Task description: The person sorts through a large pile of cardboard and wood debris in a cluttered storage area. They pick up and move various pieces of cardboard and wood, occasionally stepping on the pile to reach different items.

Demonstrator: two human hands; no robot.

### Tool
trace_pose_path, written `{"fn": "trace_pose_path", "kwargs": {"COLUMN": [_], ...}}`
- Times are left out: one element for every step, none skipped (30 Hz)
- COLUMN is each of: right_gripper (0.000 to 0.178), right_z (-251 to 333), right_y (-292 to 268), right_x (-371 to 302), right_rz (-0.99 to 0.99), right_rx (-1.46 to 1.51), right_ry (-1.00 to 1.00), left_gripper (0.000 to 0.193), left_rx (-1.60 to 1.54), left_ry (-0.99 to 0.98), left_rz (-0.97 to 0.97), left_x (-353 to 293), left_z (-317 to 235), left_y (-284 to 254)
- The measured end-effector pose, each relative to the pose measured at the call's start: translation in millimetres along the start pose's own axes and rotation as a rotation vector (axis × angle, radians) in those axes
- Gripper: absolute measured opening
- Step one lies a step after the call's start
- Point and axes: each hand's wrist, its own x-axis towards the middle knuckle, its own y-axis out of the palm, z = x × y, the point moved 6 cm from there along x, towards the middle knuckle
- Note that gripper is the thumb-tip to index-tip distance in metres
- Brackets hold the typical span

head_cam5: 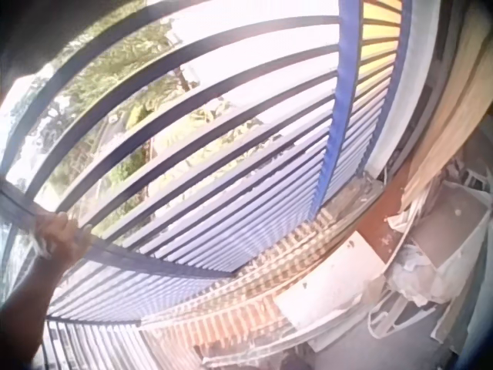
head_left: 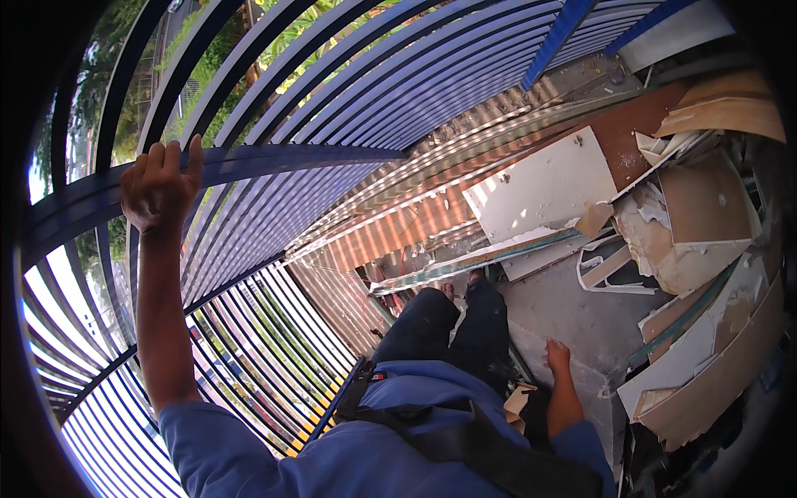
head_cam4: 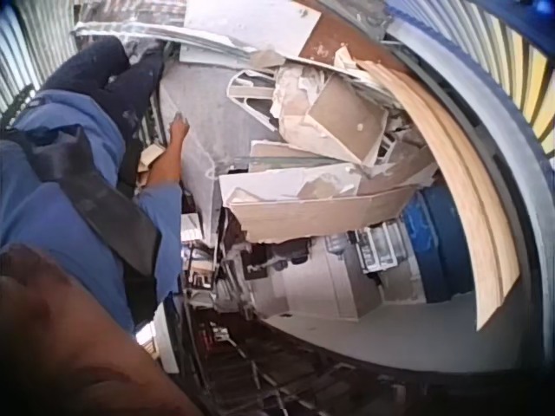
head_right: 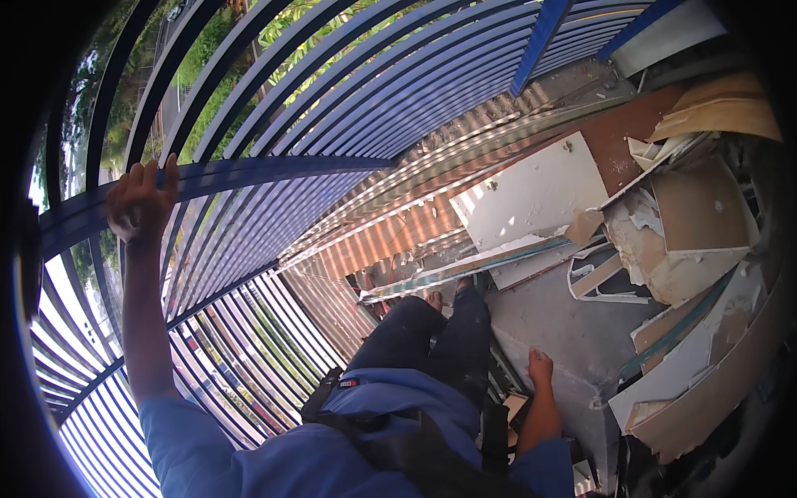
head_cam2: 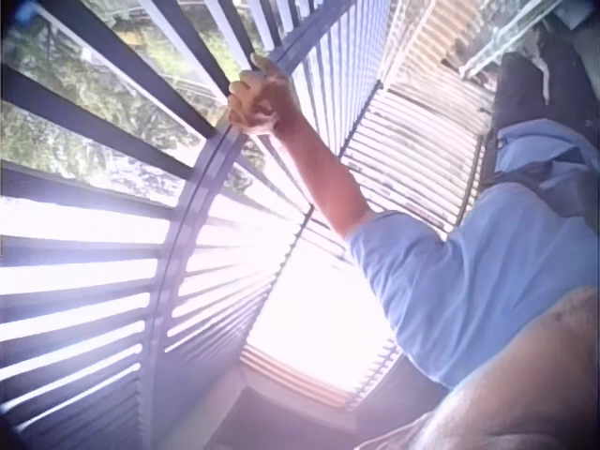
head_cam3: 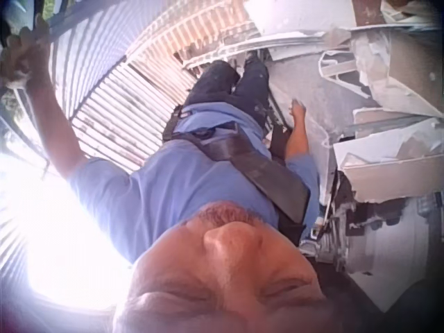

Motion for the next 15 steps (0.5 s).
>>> {"fn": "trace_pose_path", "kwargs": {"right_gripper": [0.046, 0.047, 0.047, 0.047, 0.048, 0.045, 0.043, 0.04, 0.041, 0.041, 0.042, 0.046, 0.049, 0.051, 0.054], "right_z": [-24, -45, -66, -93, -114, -121, -129, -132, -140, -146, -141, -133, -125, -120, -114], "right_y": [-10, -16, -22, -29, -32, -28, -22, -19, -12, -3, 9, 17, 28, 39, 47], "right_x": [-4, -19, -35, -44, -49, -58, -70, -80, -76, -70, -72, -71, -67, -59, -52], "right_rz": [-0.002, -0.037, -0.072, -0.103, -0.131, -0.118, -0.104, -0.092, -0.075, -0.057, -0.037, -0.05, -0.046, -0.034, -0.022], "right_rx": [-0.065, -0.002, 0.057, 0.071, 0.087, 0.111, 0.133, 0.148, 0.177, 0.204, 0.24, 0.216, 0.263, 0.303, 0.343], "right_ry": [0.036, 0.076, 0.119, 0.156, 0.191, 0.213, 0.235, 0.253, 0.25, 0.246, 0.242, 0.249, 0.234, 0.216, 0.199], "left_gripper": [0.037, 0.037, 0.036, 0.035, 0.034, 0.034, 0.034, 0.034, 0.034, 0.034, 0.035, 0.035, 0.035, 0.035, 0.035], "left_rx": [0.002, 0.0, 0.0, -0.004, -0.004, -0.006, -0.007, -0.008, -0.006, -0.003, 0.002, 0.003, -0.007, -0.009, -0.004], "left_ry": [0.0, -0.002, -0.004, -0.003, -0.001, -0.006, -0.012, -0.023, -0.02, -0.018, -0.012, -0.007, -0.005, -0.004, -0.007], "left_rz": [0.014, 0.002, 0.006, 0.013, 0.018, 0.019, 0.021, 0.03, 0.027, 0.026, 0.016, 0.004, -0.012, -0.023, -0.026], "left_x": [-4, -4, -5, -7, -9, -6, -3, -4, -5, -6, -4, -3, -2, -3, -4], "left_z": [2, 1, 1, 0, 1, -1, -2, -2, -2, 0, -1, -1, -2, -1, 0], "left_y": [0, -3, -4, -4, -3, -3, -3, -3, -3, -3, -6, -8, -3, -3, -4]}}
